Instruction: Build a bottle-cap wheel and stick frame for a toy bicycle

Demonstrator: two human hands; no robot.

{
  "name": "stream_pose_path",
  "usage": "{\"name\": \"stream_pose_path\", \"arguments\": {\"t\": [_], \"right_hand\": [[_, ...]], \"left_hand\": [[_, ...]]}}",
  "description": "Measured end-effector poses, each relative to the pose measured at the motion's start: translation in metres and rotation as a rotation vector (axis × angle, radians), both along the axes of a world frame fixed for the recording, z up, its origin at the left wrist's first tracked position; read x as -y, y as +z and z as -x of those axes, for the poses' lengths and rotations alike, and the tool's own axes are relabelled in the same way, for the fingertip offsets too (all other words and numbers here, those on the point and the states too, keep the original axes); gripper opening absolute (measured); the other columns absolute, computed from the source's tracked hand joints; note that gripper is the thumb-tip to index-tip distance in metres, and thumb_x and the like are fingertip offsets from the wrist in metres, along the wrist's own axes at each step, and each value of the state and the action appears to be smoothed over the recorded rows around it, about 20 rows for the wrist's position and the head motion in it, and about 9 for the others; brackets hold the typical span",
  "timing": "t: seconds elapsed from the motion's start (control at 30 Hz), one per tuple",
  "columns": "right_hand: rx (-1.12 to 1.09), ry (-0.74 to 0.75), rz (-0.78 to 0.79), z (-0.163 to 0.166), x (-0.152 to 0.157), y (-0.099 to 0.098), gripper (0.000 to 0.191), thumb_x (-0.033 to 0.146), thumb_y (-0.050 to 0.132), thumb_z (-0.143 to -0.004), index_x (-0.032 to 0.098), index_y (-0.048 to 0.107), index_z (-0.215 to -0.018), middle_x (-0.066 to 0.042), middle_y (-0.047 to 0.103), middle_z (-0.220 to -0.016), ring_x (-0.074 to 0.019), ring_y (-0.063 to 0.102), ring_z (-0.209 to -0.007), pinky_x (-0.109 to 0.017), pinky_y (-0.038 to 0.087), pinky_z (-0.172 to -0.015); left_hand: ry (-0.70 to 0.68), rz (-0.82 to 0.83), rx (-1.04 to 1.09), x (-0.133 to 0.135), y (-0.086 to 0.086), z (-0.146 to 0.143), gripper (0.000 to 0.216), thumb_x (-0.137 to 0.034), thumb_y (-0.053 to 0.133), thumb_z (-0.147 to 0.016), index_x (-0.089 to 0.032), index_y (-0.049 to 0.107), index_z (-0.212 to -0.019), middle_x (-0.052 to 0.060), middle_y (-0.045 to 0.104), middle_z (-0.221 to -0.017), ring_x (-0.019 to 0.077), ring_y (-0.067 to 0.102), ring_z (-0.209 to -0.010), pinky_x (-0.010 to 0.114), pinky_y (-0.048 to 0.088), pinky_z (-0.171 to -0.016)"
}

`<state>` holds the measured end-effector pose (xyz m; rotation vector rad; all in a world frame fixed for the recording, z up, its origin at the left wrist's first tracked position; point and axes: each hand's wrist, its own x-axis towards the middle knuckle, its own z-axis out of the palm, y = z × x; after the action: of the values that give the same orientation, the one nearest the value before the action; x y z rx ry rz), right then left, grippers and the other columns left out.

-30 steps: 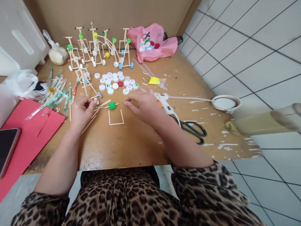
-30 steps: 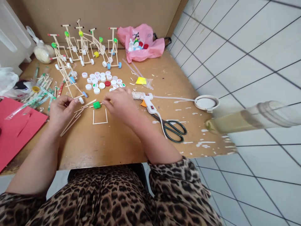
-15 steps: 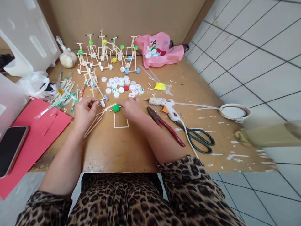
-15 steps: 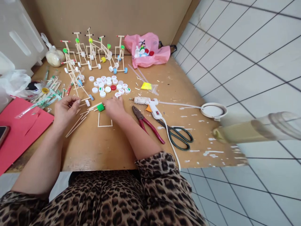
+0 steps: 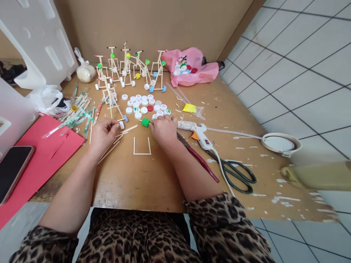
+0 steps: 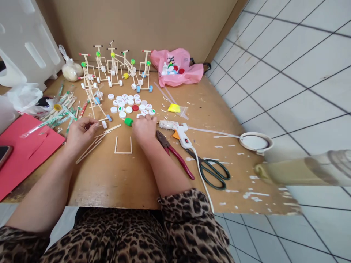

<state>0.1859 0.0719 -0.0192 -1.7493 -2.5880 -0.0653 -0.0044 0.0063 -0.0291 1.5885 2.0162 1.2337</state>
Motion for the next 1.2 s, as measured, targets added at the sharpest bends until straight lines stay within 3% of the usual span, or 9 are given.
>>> {"name": "stream_pose_path", "arguments": {"t": [0.3, 0.57, 0.93, 1.2], "right_hand": [[-0.095, -0.003, -0.106, -0.001, 0.004, -0.002, 0.03, 0.02, 0.047, -0.092, 0.013, 0.07, -0.11, -0.019, 0.067, -0.114, -0.032, 0.053, -0.108, -0.042, 0.03, -0.083], [-0.178, 0.1, -0.008, 0.006, 0.009, -0.002, 0.029, 0.018, 0.046, -0.093, 0.017, 0.072, -0.106, -0.014, 0.069, -0.116, -0.0302, 0.052, -0.111, -0.042, 0.03, -0.089], [-0.188, 0.188, 0.031, 0.011, 0.01, -0.005, 0.029, 0.016, 0.044, -0.094, 0.017, 0.072, -0.103, -0.012, 0.073, -0.108, -0.028, 0.055, -0.108, -0.042, 0.028, -0.092], [-0.068, 0.383, 0.08, 0.037, 0.008, 0.002, 0.032, 0.012, 0.042, -0.094, 0.014, 0.069, -0.11, -0.013, 0.069, -0.116, -0.0278, 0.052, -0.116, -0.04, 0.034, -0.093]], "left_hand": [[-0.061, 0.215, -0.066, 0.002, 0.003, 0.01, 0.016, -0.029, 0.061, -0.072, -0.017, 0.071, -0.073, -0.001, 0.062, -0.06, 0.0143, 0.052, -0.057, 0.025, 0.037, -0.055], [-0.084, 0.414, -0.187, 0.0, 0.007, 0.02, 0.013, -0.025, 0.064, -0.071, -0.019, 0.074, -0.074, 0.0, 0.066, -0.064, 0.0158, 0.056, -0.06, 0.027, 0.038, -0.057], [-0.093, 0.518, -0.469, 0.003, 0.013, 0.008, 0.021, -0.025, 0.06, -0.08, -0.025, 0.078, -0.092, 0.004, 0.077, -0.095, 0.024, 0.067, -0.09, 0.029, 0.046, -0.072], [-0.163, 0.501, -0.596, 0.003, 0.01, 0.0, 0.023, -0.022, 0.056, -0.08, -0.024, 0.077, -0.089, 0.007, 0.076, -0.09, 0.0247, 0.068, -0.082, 0.029, 0.045, -0.065]]}}
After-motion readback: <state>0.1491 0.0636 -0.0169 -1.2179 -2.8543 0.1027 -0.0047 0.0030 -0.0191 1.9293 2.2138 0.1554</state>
